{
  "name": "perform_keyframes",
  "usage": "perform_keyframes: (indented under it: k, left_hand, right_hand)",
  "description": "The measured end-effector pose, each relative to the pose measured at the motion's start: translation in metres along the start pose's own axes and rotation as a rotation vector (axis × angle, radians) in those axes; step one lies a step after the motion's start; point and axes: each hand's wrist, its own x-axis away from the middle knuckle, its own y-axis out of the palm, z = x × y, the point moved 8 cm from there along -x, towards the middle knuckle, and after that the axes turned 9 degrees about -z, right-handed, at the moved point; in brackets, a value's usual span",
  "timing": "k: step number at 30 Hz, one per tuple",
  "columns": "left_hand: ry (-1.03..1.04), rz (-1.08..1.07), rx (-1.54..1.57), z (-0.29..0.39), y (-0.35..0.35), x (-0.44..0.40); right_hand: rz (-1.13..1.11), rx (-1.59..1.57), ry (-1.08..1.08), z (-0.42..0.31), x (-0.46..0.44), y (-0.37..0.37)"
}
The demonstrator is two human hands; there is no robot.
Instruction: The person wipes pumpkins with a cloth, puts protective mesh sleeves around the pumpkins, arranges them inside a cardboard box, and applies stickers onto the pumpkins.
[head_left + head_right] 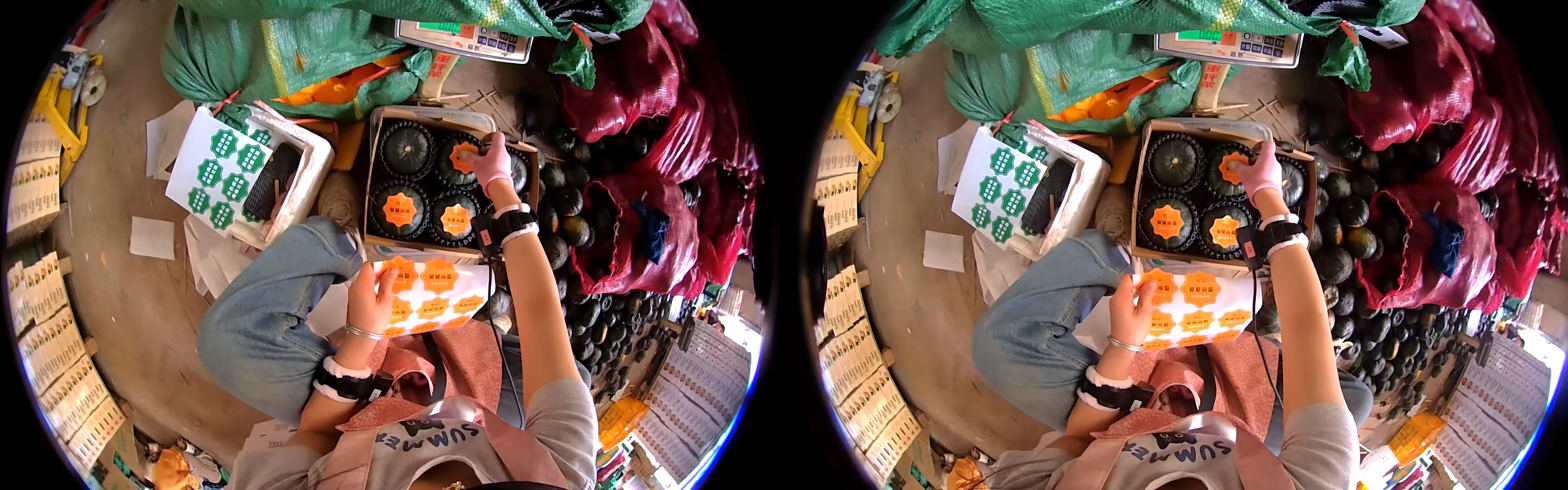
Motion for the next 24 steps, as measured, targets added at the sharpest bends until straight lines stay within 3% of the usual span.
perform_keyframes:
  k: [5, 9, 10, 11, 12, 13, 15, 17, 20, 24]
  left_hand:
    - [-0.033, -0.019, -0.035, 0.003, 0.001, 0.001]
    - [0.039, 0.049, -0.007, 0.01, -0.004, 0.001]
    - [0.062, 0.069, 0.005, 0.012, -0.008, 0.002]
    - [0.051, 0.061, 0.005, 0.011, -0.009, 0.001]
    - [0.04, 0.054, 0.007, 0.009, -0.01, 0.001]
    - [0.029, 0.044, 0.009, 0.007, -0.009, 0.001]
    - [0.058, 0.058, 0.037, 0.007, -0.009, 0.001]
    - [0.085, 0.092, 0.045, 0.008, -0.009, 0.001]
    - [0.059, 0.052, 0.068, 0.004, -0.007, 0.001]
    - [0.075, 0.094, 0.057, -0.003, -0.01, 0.0]
  right_hand:
    - [0.033, 0.468, -0.039, -0.041, 0.02, -0.004]
    - [0.063, 0.277, -0.285, -0.041, 0.037, -0.01]
    - [0.055, 0.109, -0.31, -0.04, 0.048, -0.017]
    - [-0.178, 0.087, -0.542, -0.046, 0.06, -0.011]
    - [-0.381, -0.19, -0.553, -0.051, 0.09, -0.003]
    - [-0.657, 0.056, -0.559, -0.064, 0.121, 0.009]
    - [-0.886, 0.123, -0.498, -0.068, 0.163, 0.015]
    - [-0.903, -0.139, -0.264, -0.049, 0.177, 0.018]
    - [-0.795, -0.272, -0.157, -0.039, 0.183, 0.021]
    - [-0.607, -0.201, -0.555, -0.065, 0.185, 0.01]
